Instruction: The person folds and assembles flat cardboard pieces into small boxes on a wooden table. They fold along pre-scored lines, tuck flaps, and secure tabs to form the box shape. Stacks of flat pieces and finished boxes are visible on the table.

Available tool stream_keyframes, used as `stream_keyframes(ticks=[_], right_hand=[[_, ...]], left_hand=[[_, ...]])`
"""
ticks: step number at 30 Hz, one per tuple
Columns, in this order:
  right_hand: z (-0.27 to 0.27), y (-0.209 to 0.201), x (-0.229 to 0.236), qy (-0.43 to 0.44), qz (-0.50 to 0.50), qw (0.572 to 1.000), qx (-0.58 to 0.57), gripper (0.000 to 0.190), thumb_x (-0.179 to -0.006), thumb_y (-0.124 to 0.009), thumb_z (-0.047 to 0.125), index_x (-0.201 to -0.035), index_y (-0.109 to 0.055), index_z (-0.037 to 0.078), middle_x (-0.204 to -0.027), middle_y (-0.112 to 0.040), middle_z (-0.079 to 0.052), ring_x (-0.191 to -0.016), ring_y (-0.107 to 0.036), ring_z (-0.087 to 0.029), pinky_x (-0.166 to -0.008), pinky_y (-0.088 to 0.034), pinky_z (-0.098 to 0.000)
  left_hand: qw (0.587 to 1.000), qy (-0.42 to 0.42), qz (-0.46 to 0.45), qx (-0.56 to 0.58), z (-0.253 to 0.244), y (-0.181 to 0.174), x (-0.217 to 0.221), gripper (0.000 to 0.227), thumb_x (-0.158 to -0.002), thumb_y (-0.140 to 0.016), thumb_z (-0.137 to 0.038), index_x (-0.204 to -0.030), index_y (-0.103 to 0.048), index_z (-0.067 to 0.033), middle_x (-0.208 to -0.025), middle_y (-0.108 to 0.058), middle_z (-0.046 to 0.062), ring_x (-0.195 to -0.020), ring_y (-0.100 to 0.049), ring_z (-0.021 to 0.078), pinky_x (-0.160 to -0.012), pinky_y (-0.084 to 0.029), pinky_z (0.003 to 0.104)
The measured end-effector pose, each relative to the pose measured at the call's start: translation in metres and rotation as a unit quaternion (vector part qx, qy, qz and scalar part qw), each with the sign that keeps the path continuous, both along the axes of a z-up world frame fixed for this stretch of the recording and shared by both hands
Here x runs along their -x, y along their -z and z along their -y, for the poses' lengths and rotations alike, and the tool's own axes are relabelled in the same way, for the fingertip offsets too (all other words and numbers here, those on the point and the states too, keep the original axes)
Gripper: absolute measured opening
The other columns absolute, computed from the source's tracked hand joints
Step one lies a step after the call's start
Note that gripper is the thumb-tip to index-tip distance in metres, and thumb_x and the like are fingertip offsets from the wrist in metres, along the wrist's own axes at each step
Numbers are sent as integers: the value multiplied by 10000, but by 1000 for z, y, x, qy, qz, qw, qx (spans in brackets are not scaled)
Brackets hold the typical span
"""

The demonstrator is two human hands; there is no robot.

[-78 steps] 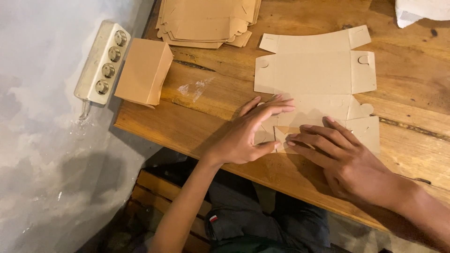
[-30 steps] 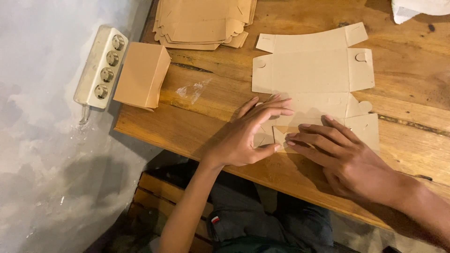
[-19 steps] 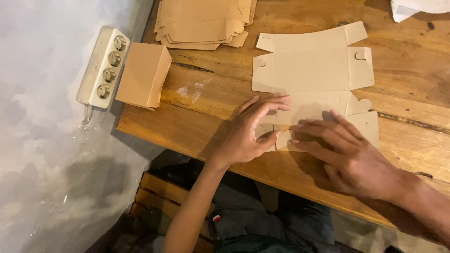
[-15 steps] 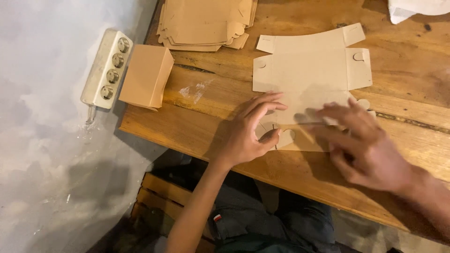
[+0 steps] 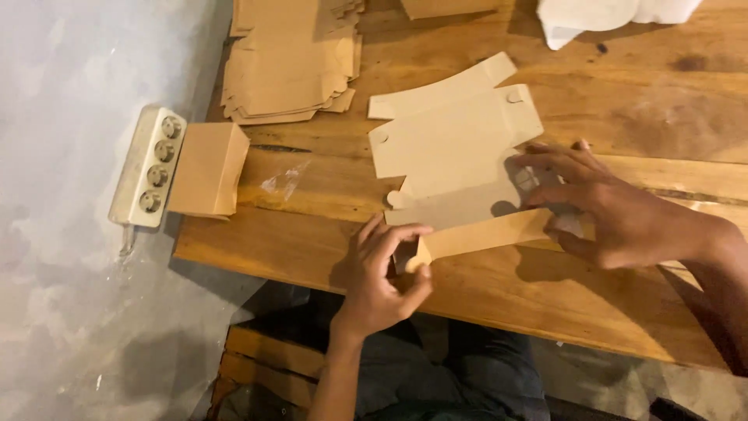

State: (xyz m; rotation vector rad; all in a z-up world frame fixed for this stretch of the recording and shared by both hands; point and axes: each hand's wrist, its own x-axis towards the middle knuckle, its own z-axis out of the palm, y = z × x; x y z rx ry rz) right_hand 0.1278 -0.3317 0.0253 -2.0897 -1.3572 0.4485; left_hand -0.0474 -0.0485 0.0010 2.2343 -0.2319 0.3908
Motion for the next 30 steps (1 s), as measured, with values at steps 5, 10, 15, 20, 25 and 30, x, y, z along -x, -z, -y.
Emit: stream_keyframes(ticks=[5,10,15,20,25,30], right_hand=[[4,3,-5,32,-20,999,-14,332,-639,-716,-64,-886,-828,129,-1644,-361,-178,-1572,-242,-384,-1206,-126,-716],[0,-3,1,127,-4,992,-18,412,-783,-790,154,-1191,-759,198,-1513,-548,-102,-1410,-495,-306,-1059,-436,-472],[14,-14,-6,157,68,985,20,271,-938,-642,149,-1182,-755,123,-1113,-779,-97,-636,-765,-202,-538,-651,-302],[32,-53,-9,333,-33,908,253,513,-1022,-417,512,-985,-769,141,-849,-784,-88,-712,-753,-257,-711,-604,-404],[38,-76,-12,358,-192,853,327,746,-936,-428,561,-896,-890,-25,-864,-917,-177,-728,-889,-298,-751,-706,-391],[67,-38,-34,362,-188,901,150,251,-983,-654,99,-793,-734,-44,-635,-812,-191,-558,-753,-258,-559,-503,-352]], left_hand=[[996,64,-33,44,3,-14,0,349,-877,-597,-105,-1224,-602,-140,-992,-794,-35,-821,-690,127,-1288,-166,556],[995,93,27,-1,16,-16,-2,157,-860,-619,-150,-999,-684,-117,-966,-791,-54,-1024,-721,159,-1271,-160,612],[987,127,89,-33,43,-8,0,109,-891,-786,-73,-952,-761,-159,-994,-804,-36,-897,-782,122,-1232,-265,597],[984,98,140,-56,84,-3,-1,107,-899,-783,-14,-969,-765,-92,-938,-805,34,-798,-766,146,-1155,-388,535],[980,48,188,-50,131,-6,-13,126,-859,-774,33,-958,-771,-46,-902,-796,72,-734,-728,157,-1055,-500,479],[985,148,78,38,167,-13,-33,282,-1034,-620,-248,-1125,-706,4,-1037,-773,147,-923,-762,260,-1124,-479,572]])
